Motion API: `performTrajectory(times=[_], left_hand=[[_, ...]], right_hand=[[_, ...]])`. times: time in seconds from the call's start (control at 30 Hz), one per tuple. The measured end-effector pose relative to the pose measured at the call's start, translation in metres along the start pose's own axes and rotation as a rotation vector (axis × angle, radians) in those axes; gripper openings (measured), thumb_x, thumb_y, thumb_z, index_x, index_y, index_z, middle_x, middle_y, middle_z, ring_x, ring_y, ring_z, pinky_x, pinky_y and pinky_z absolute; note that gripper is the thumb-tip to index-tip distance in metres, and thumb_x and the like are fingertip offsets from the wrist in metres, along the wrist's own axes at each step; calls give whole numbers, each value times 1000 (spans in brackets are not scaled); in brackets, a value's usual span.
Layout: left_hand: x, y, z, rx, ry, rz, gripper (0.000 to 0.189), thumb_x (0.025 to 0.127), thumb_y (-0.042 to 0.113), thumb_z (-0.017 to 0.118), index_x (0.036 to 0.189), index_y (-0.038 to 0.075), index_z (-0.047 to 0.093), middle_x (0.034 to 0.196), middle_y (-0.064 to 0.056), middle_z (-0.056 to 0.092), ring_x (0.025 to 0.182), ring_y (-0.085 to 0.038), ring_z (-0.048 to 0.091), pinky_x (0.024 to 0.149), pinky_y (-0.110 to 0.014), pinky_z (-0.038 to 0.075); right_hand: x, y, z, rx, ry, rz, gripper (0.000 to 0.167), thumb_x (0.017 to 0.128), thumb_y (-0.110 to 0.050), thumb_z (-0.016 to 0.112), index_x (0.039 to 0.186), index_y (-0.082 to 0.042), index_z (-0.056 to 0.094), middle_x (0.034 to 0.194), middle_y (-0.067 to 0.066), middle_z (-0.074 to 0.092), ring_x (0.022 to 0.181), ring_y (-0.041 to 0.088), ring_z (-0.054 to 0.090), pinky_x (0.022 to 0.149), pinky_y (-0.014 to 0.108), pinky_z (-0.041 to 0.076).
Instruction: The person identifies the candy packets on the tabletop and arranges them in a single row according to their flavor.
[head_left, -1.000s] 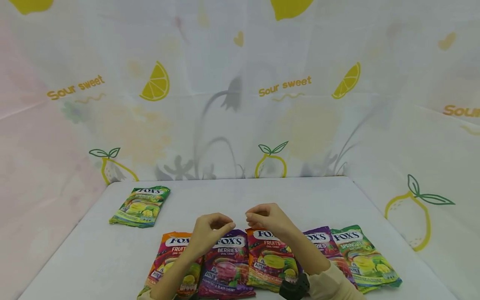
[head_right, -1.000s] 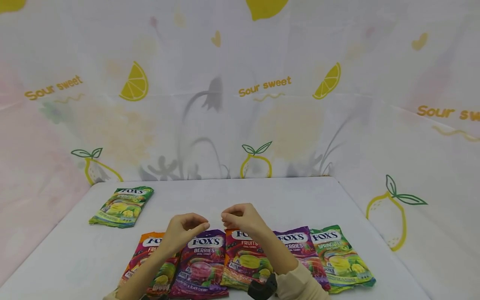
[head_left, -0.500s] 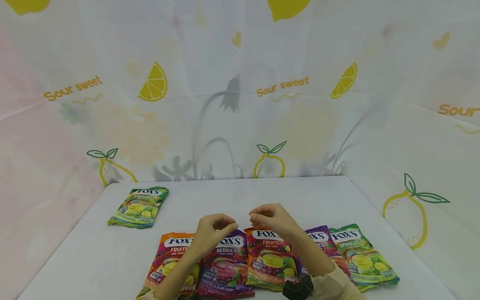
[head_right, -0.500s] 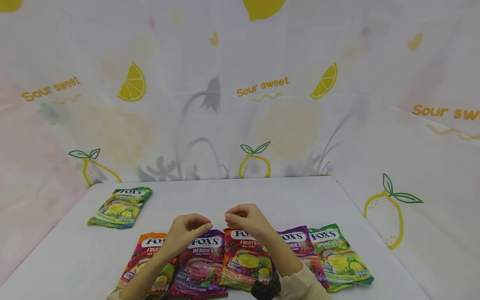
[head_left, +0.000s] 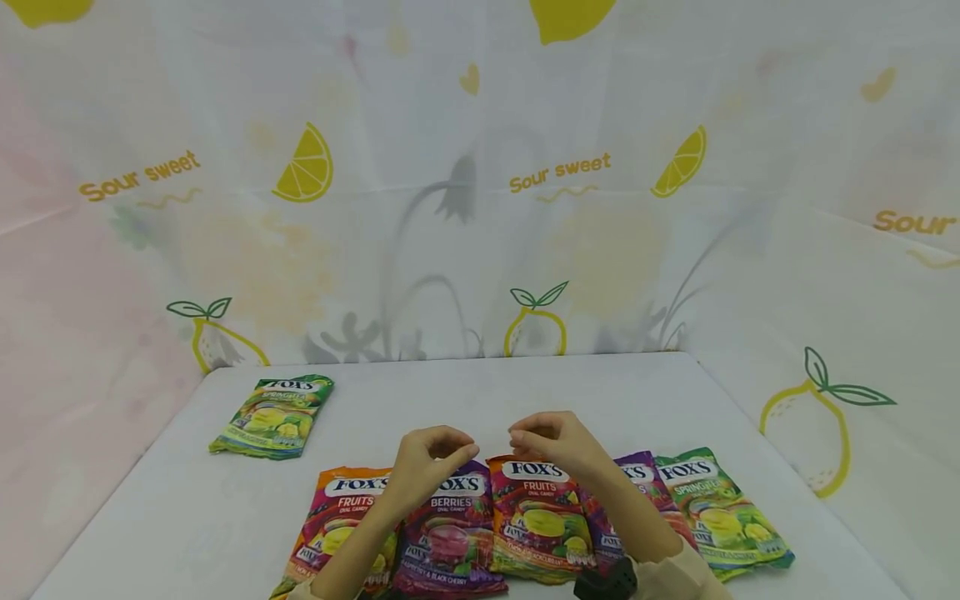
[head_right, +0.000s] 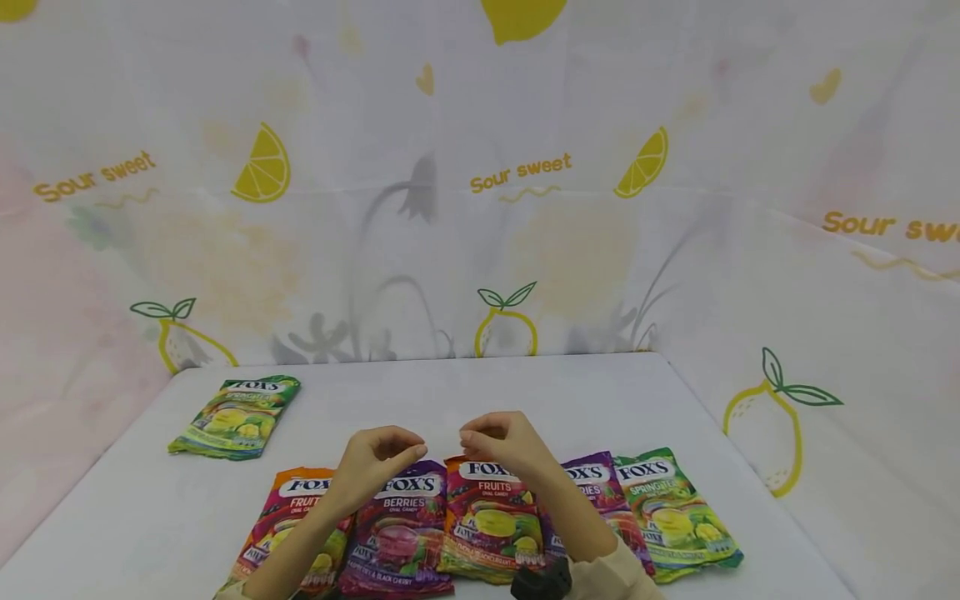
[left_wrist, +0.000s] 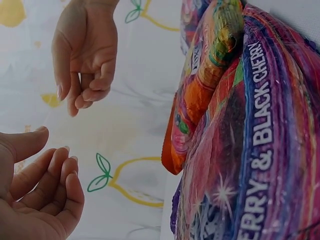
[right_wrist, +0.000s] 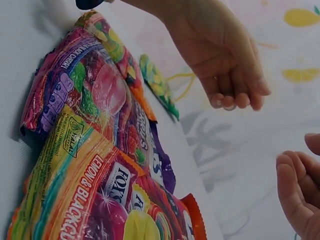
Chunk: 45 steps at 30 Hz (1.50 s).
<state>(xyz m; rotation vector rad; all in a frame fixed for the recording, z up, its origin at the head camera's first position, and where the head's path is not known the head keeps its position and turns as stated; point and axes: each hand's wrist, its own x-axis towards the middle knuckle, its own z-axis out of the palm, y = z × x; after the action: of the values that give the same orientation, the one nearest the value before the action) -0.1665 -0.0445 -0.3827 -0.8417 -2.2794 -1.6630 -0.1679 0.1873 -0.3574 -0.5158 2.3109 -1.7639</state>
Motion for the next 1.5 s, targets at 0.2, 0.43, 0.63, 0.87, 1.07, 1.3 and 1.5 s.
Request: performTrajectory(times=[0.2, 0.43, 0.63, 0.87, 1.07, 1.3, 1.5], left_hand=[[0, 0, 0, -5, 0, -9, 13, 87, 11, 67, 94, 0, 70, 87, -10, 70, 74, -16, 65, 68, -25, 51], [1, 1, 1, -19, -9, 2, 14, 88, 11, 66, 94, -1, 70, 88, -11, 70, 74, -23, 66, 67, -25, 51], [2, 1, 2, -20, -12, 12, 14, 87, 11, 66, 95, 0, 70, 88, -11, 70, 75, -25, 65, 68, -25, 51], [4, 3, 5, -50, -33, -38, 18, 88, 14, 66, 97, -2, 69, 89, -12, 70, 77, -28, 66, 68, -24, 51], [5, 3, 8, -58, -39, -40, 20, 88, 14, 66, 98, -3, 69, 90, -13, 70, 78, -28, 66, 68, -23, 51], [5, 5, 10, -62, -56, -43, 22, 89, 15, 64, 101, -3, 68, 93, -14, 70, 80, -27, 67, 70, -23, 51], [6, 6, 14, -72, -78, -77, 23, 89, 17, 65, 101, -2, 68, 95, -14, 70, 82, -25, 67, 73, -23, 52]], right_hand=[[-3, 2, -3, -10, -6, -7, 38, 93, -24, 60, 115, 8, 60, 98, 14, 66, 91, 26, 64, 86, 36, 51], [-6, 1, -5, -22, -6, -24, 37, 93, -22, 59, 115, 8, 60, 101, 16, 66, 92, 28, 64, 85, 38, 51], [-9, -1, -7, -35, 7, -52, 36, 93, -20, 60, 114, 9, 60, 97, 15, 66, 90, 26, 64, 83, 35, 52], [-11, 2, -9, -65, 16, -73, 34, 93, -19, 59, 114, 9, 60, 99, 18, 66, 90, 26, 65, 81, 30, 53], [-14, 4, -11, -80, 20, -87, 34, 93, -19, 60, 114, 8, 61, 104, 23, 65, 92, 28, 65, 82, 30, 52], [-18, 6, -13, -96, 33, -108, 33, 93, -19, 59, 114, 7, 62, 107, 25, 65, 94, 30, 66, 83, 31, 52], [-23, 9, -16, -109, 48, -87, 34, 94, -21, 58, 115, 5, 62, 108, 22, 66, 96, 30, 66, 86, 45, 50]])
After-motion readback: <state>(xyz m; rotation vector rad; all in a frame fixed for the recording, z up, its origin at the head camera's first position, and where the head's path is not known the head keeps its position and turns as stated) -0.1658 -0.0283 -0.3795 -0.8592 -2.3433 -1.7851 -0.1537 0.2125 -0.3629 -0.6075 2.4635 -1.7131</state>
